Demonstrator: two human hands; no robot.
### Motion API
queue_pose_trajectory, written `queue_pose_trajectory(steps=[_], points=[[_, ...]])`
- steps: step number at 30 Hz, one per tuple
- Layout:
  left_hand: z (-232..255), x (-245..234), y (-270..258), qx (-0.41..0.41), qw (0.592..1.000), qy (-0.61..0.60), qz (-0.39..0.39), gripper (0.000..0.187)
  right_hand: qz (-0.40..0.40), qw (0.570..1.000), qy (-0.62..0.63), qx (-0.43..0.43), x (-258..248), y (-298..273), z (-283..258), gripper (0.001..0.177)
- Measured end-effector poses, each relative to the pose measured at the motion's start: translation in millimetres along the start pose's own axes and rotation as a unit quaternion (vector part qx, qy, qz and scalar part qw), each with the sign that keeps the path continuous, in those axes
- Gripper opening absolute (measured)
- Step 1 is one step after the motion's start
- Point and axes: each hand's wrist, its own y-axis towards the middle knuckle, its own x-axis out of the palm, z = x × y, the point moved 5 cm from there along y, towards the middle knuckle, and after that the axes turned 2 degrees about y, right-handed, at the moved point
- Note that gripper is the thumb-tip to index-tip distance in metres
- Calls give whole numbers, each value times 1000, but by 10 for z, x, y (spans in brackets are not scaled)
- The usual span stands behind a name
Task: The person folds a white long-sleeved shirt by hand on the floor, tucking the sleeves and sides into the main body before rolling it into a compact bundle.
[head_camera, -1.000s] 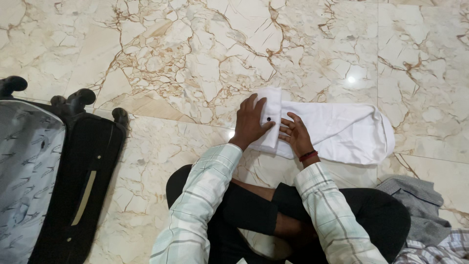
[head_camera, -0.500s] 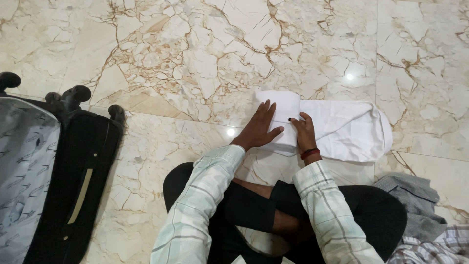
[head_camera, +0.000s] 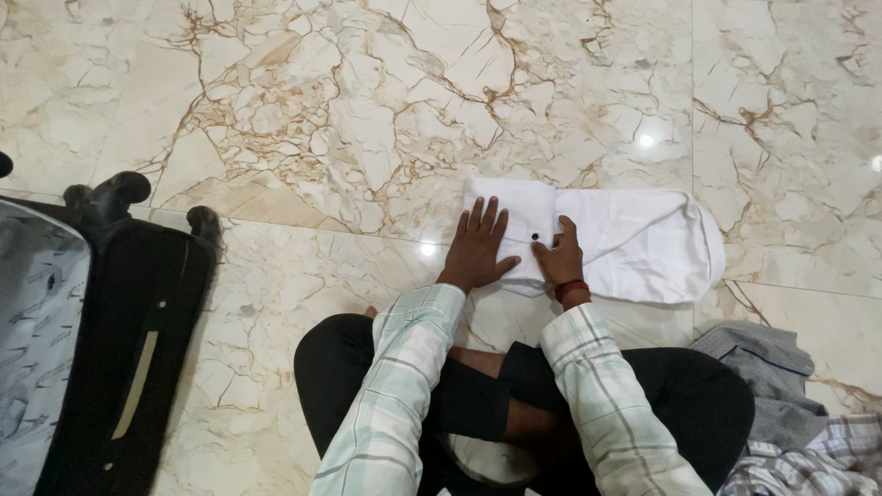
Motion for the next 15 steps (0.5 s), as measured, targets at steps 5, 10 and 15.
queue_pose_trajectory(steps=[5, 10, 15], points=[[6, 75, -27, 9, 1000, 4, -2, 100, -2, 998, -44, 37, -41, -14, -25, 81], [26, 89, 0, 14, 1000, 9, -10, 101, 12, 996, -80, 40, -57, -73, -125, 78], [36, -111, 101, 39, 997, -36, 57, 106, 108, 972, -174, -113, -87, -208, -602, 69]])
